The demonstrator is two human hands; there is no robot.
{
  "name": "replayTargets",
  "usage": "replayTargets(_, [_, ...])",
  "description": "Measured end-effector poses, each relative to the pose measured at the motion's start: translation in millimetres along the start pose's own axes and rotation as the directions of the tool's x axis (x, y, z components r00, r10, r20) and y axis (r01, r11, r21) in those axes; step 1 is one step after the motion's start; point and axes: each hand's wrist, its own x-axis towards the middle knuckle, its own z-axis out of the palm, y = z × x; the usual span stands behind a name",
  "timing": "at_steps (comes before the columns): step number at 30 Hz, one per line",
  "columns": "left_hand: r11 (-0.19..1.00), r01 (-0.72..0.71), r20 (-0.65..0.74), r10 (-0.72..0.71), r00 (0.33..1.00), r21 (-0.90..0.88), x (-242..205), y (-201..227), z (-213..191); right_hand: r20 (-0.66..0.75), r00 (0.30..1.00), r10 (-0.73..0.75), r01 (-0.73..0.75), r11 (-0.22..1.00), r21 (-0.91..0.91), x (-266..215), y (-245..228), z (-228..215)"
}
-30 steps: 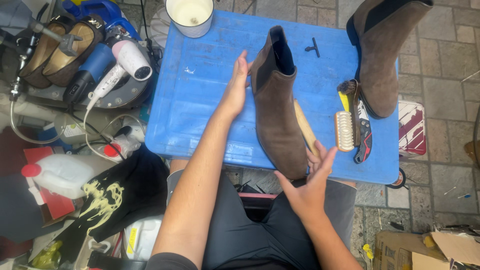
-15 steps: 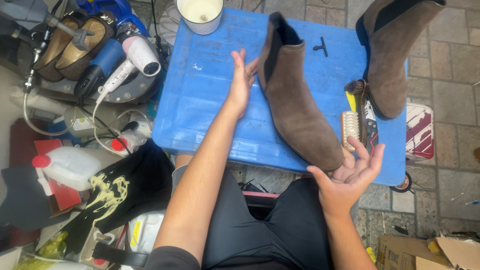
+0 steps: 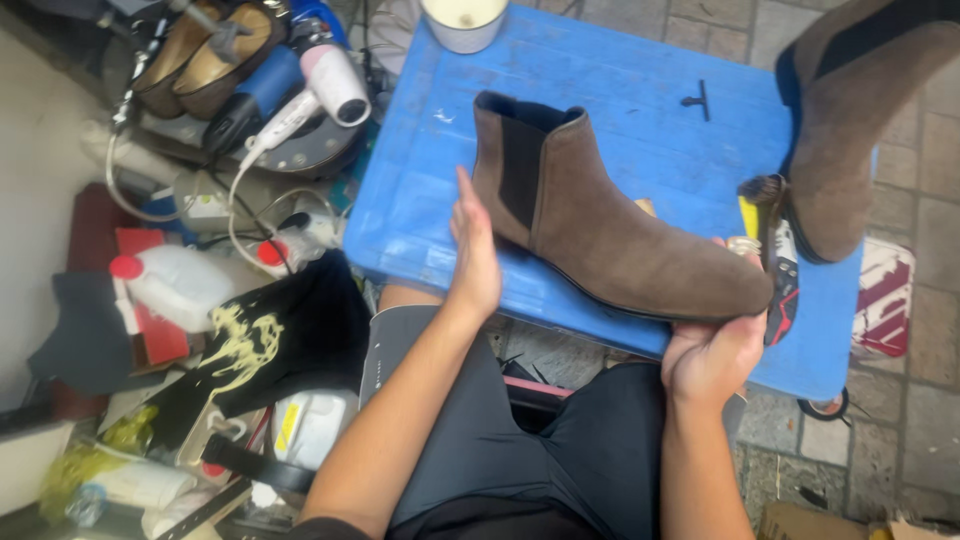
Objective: The person brushes a brown suede ankle boot with a wooden-handled brush, then rubs the surface with their hands. They repeat brushing and hand-rubbing on different areas of the boot, including the elastic side panel, and finish by placing the boot on the table.
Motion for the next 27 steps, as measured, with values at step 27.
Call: replayTargets(27, [0.989,-0.005,-0.069,0.015,0.997,0.148,16,-22,-104,0.221,0.897,0.382,-0.338,0.917,-0.213,24,51,-16])
